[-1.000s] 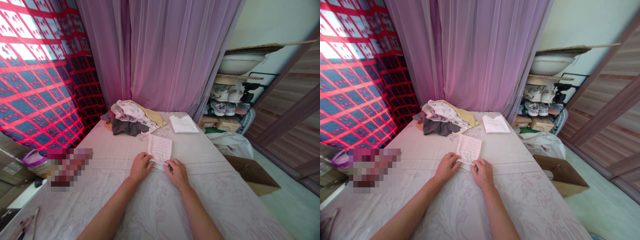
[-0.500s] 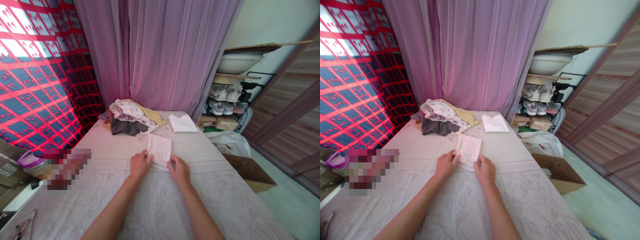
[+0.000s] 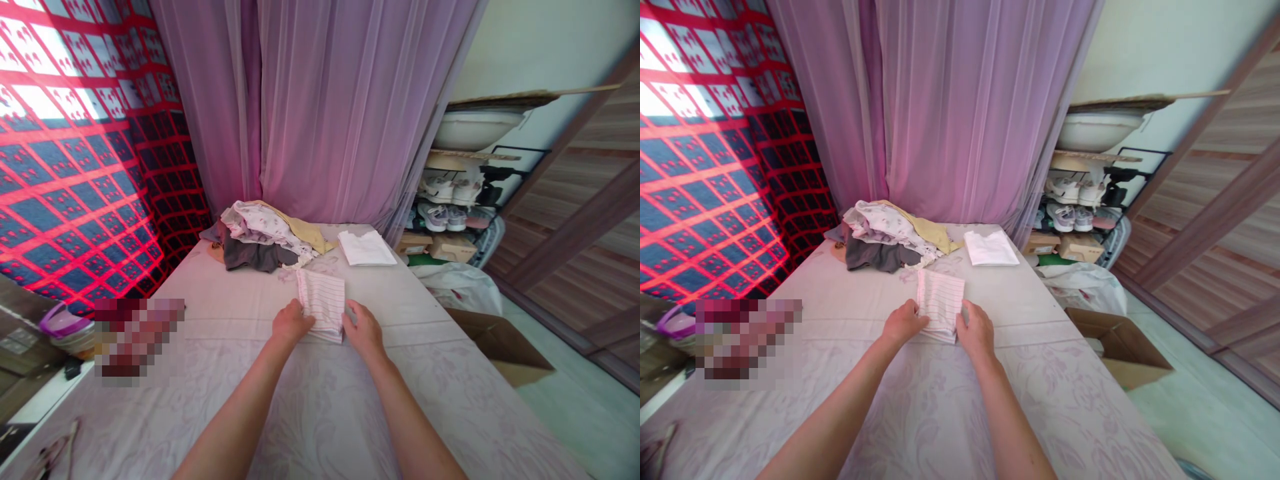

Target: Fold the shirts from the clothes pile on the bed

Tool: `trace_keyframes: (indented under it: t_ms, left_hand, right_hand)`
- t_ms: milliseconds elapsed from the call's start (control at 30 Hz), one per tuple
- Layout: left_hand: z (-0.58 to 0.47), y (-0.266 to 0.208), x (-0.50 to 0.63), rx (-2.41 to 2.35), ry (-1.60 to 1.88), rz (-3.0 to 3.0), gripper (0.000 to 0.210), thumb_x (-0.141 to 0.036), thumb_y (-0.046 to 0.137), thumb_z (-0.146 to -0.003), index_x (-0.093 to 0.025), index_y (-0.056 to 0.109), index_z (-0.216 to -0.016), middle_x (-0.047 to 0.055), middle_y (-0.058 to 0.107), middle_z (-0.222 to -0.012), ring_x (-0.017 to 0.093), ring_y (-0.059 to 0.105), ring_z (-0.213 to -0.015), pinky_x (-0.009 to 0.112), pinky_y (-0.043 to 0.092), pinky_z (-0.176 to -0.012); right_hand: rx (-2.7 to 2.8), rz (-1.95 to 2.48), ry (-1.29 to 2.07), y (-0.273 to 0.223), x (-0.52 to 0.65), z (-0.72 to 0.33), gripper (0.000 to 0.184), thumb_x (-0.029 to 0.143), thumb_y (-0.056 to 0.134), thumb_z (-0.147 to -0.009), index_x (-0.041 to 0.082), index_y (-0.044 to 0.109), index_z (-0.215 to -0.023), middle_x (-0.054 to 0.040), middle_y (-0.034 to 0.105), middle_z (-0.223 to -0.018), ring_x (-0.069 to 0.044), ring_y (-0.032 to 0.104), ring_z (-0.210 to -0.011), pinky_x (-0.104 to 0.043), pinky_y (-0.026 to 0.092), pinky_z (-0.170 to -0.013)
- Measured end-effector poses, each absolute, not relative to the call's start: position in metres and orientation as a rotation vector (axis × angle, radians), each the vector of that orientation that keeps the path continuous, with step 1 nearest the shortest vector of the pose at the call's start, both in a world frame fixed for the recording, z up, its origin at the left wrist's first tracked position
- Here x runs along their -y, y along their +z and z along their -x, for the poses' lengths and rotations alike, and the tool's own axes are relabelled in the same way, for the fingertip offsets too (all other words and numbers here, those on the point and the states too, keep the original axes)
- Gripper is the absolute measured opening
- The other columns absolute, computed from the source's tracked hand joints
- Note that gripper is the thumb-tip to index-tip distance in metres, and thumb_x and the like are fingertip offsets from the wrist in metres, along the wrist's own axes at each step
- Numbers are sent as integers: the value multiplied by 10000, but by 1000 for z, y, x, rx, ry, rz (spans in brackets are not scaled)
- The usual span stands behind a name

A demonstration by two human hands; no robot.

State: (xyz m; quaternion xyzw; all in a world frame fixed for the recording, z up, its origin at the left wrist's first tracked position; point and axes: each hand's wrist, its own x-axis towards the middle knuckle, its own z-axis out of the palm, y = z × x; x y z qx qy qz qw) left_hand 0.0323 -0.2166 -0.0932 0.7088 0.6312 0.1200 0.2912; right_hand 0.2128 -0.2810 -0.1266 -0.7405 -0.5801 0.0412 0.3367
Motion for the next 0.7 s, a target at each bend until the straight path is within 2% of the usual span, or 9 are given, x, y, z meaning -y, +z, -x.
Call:
trace_keyframes:
  t_ms: [167, 233, 300, 400, 567, 700]
  left_hand:
    - [-28, -94, 213, -1585, 461, -1711, 536, -273, 554, -718, -203, 419, -1232, 71, 682, -1066, 200, 657, -930, 279, 482, -757]
    - [-15, -92, 209, -1483, 524, -1588, 618, -228, 567, -689, -211, 385, -1279, 57, 678, -1092, 182, 659, -929, 254, 495, -735]
    - [5, -88, 203, -1402, 543, -1460, 621, -201, 577, -643, -197, 435, -1248, 68, 672, -1115, 198, 656, -945, 258, 510, -715]
    - [41, -83, 195, -1399, 476, -1408, 538, -192, 568, -585, -151, 544, -1121, 87, 700, -1022, 237, 667, -916, 288, 530, -686]
    - [85, -74, 193, -1307, 424, -1385, 606, -170, 553, -512, -170, 561, -1119, 56, 701, -1013, 235, 653, -962, 301, 535, -763]
    - [104, -71, 190, -1234, 339, -1416, 607, -188, 554, -490, -187, 582, -1096, 39, 695, -1020, 246, 633, -1006, 300, 528, -779]
  right_hand:
    - [1509, 1897, 84, -109, 274, -222, 386, 267, 473, -814, 191, 586, -1175, -95, 641, -1156, -218, 586, -1039, -344, 447, -893]
    - [1504, 1897, 102, -105, 273, -225, 381, 265, 476, -816, 215, 586, -1178, -77, 642, -1162, -205, 589, -1036, -331, 453, -885]
    - [1509, 1903, 127, -103, 273, -227, 374, 263, 477, -818, 228, 589, -1174, -63, 646, -1157, -195, 593, -1028, -314, 464, -861]
    - [1549, 1918, 169, -103, 272, -223, 366, 254, 481, -821, 214, 595, -1167, -66, 649, -1150, -191, 599, -1015, -298, 472, -829]
    - [1669, 1912, 210, -95, 257, -201, 351, 238, 492, -827, 204, 600, -1159, -77, 656, -1134, -185, 603, -1005, -282, 453, -829]
    - [1731, 1936, 350, -85, 235, -177, 359, 285, 483, -844, 228, 581, -1185, -57, 673, -1106, -166, 628, -926, -262, 448, -777]
